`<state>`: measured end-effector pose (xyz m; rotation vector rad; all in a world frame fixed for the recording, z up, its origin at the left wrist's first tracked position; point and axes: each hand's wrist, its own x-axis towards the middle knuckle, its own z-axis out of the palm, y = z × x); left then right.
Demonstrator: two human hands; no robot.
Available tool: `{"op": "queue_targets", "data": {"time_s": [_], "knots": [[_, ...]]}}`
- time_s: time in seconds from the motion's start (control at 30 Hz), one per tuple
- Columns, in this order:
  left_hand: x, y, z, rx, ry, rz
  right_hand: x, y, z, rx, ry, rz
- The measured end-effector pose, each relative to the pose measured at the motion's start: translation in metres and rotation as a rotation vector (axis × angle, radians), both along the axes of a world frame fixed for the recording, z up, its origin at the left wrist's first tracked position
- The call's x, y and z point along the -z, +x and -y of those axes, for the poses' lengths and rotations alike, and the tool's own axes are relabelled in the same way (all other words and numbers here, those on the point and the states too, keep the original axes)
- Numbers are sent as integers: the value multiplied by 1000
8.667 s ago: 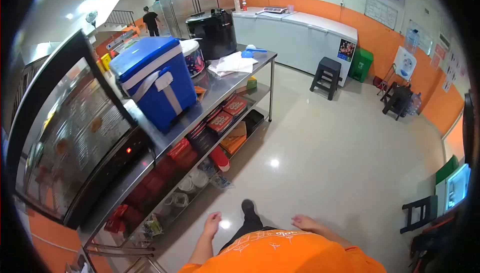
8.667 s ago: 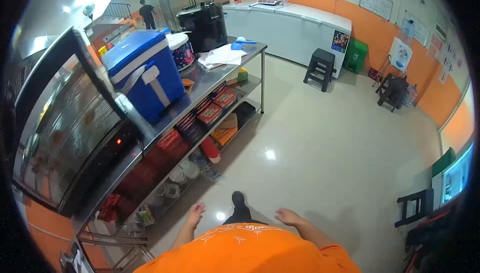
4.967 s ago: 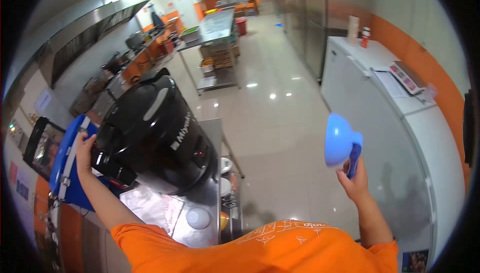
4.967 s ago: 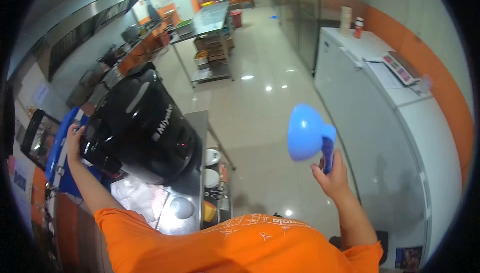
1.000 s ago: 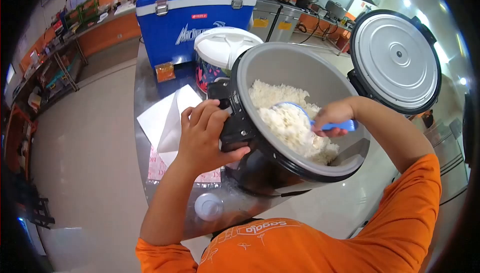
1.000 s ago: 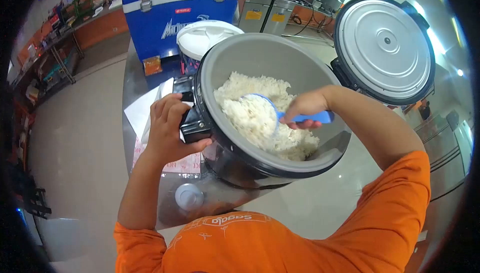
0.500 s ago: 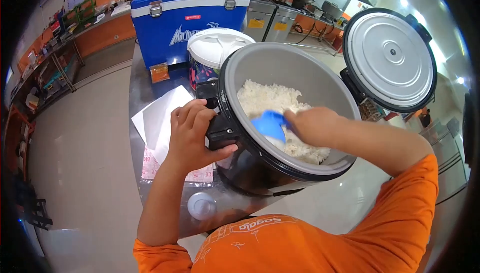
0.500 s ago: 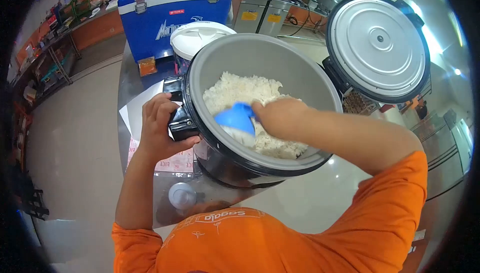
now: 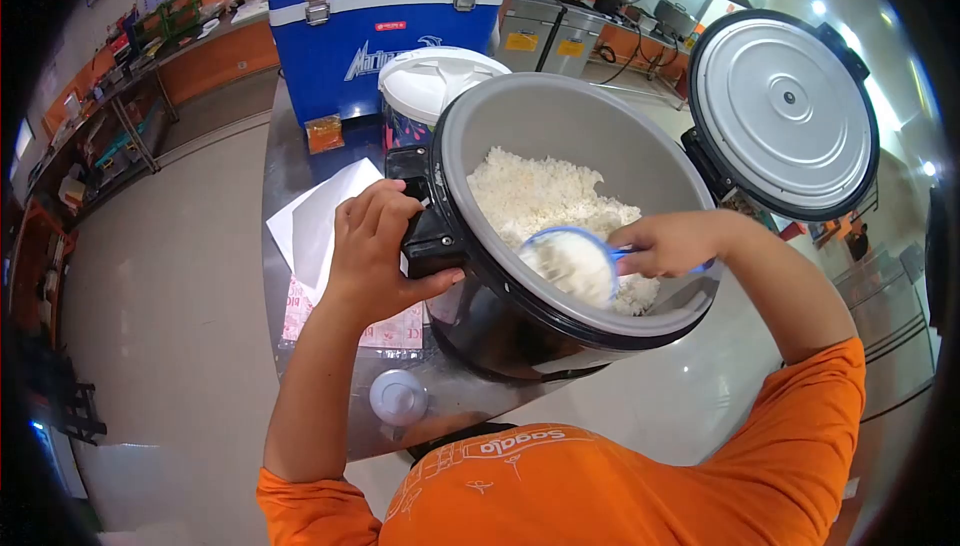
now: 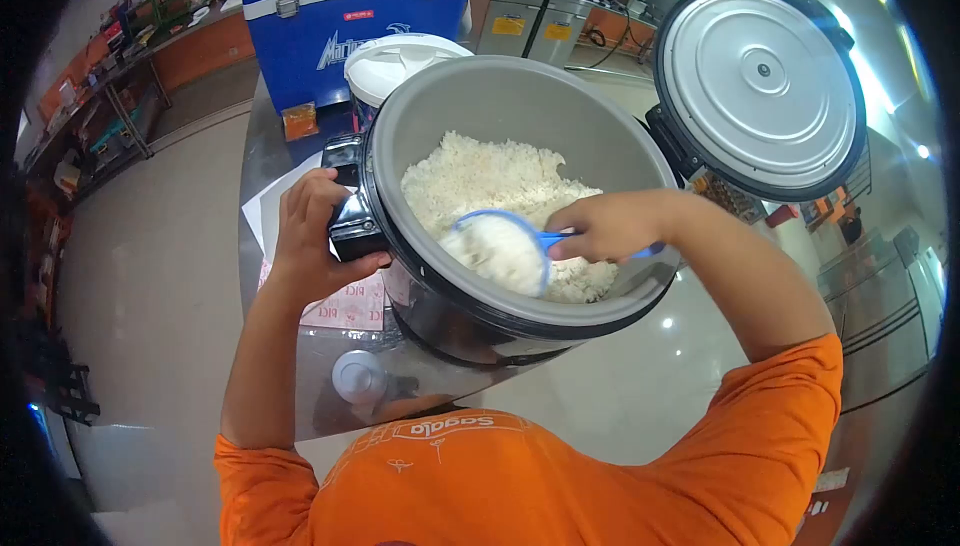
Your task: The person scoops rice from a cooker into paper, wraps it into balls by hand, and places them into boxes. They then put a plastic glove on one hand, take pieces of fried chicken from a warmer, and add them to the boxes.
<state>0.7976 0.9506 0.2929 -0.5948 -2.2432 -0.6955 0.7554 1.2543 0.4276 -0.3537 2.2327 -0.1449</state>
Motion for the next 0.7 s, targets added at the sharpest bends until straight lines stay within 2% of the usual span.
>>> {"op": "queue_targets", "data": {"time_s": [0.1, 0.23, 0.27, 0.37, 0.47, 0.57, 0.7], "knots": [[2, -1, 1, 26, 5, 2, -12, -19, -15, 7, -6, -62], [3, -1, 1, 35, 17, -23, 26, -30, 1, -332, 159, -707], [3, -1, 0, 38, 25, -39, 24, -18, 25, -308, 248, -683], [2, -2, 2, 32, 8, -70, 45, 6, 44, -383, 173, -745], [4, -2, 2, 32, 1, -102, 12, 31, 33, -420, 146, -634], [5, 1, 0, 34, 12, -117, -31, 39, 8, -369, 141, -383], [3, 5, -2, 37, 17, -106, -7, 20, -19, -307, 31, -200]]}}
